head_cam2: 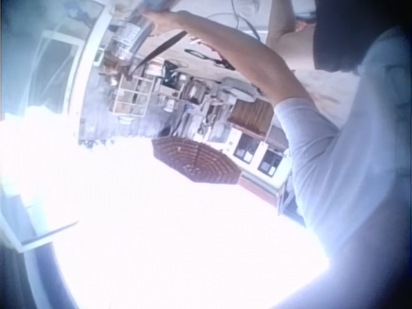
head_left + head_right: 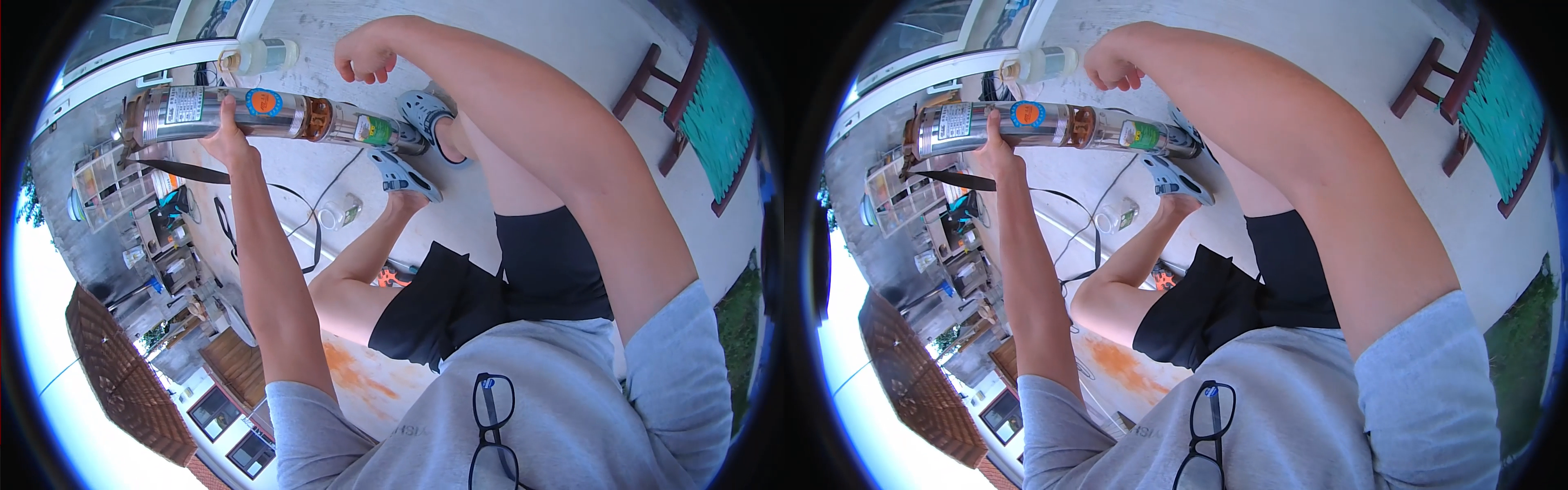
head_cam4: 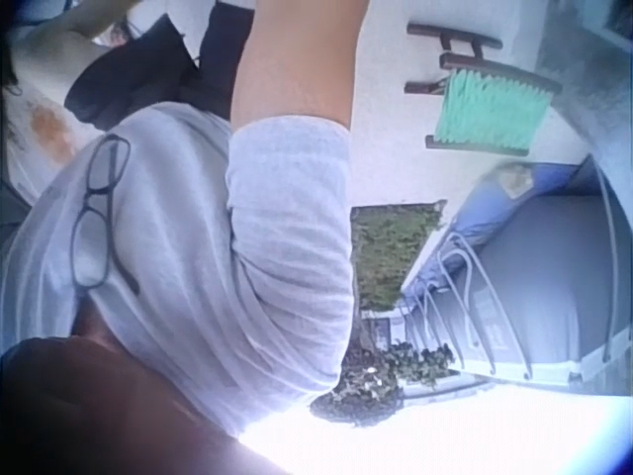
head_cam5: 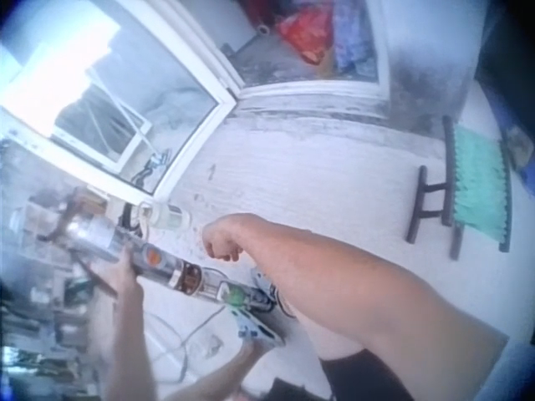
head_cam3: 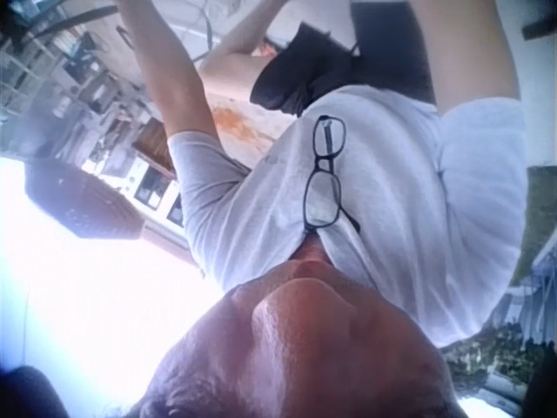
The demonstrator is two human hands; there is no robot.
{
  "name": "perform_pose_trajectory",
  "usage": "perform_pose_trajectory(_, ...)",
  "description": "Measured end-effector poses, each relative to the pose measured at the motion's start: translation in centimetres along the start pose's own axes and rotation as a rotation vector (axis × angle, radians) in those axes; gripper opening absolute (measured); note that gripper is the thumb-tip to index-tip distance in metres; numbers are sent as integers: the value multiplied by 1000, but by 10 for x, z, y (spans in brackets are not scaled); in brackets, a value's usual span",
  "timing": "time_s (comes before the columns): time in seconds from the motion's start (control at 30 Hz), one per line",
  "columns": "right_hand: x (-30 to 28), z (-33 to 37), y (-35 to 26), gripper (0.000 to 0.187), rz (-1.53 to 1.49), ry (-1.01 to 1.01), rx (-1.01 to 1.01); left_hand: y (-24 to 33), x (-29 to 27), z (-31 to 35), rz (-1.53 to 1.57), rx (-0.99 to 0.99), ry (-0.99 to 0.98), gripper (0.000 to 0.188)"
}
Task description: The person assembles a submersible water pump by sliding an internal component stack into a stainless steel housing and aligning the parts by hand.
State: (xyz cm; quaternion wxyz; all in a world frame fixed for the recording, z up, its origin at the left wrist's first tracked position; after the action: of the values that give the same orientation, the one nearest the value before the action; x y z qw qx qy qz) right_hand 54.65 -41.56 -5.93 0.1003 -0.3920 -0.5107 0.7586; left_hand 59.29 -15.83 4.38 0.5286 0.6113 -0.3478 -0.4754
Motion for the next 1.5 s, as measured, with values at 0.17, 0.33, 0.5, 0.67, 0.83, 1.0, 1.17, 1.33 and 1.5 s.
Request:
perform_pose_trajectory(0.17, 9, -7, 8, 45, 10, -49, 51, -5, -11, -23, -44, -36, -28, 61)
perform_pose_trajectory(0.33, 17, -13, 11, 64, -101, -219, 12, -26, -27, -54, -16, -114, -29, 63)
perform_pose_trajectory(0.5, 38, -41, -4, 64, -113, -295, -60, -41, -74, -71, -25, -177, 17, 64)
perform_pose_trajectory(0.67, 30, -37, 11, 65, -76, -278, 1, -45, -57, -74, 7, -167, 19, 50)
perform_pose_trajectory(0.83, 81, -69, -29, 62, 154, -471, -172, -46, -103, -75, -49, -184, 116, 40)
perform_pose_trajectory(1.0, 110, -94, -31, 72, 635, -80, -102, -50, -67, -79, -38, -212, 63, 39)
perform_pose_trajectory(1.17, 136, -105, -44, 86, 635, -48, -93, -47, -72, -78, -58, -200, 41, 41)
perform_pose_trajectory(1.33, 135, -106, -36, 82, 669, 58, -16, -46, -65, -77, -34, -185, 37, 45)
perform_pose_trajectory(1.5, 138, -97, -59, 91, 666, 52, -74, -41, -68, -68, -3, -176, 36, 51)
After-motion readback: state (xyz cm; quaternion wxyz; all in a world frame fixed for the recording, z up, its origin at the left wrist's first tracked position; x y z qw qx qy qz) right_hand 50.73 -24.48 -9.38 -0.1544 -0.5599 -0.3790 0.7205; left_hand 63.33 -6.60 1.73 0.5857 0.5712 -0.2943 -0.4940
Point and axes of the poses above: each hand's wrist, its own z-axis away from the middle knuckle, its own x-axis out of the palm, y = z × x, the point moved 8 cm from there along -z, towards the middle knuckle, and after that the axes turned 13 degrees about -x, right-handed, at the moved point
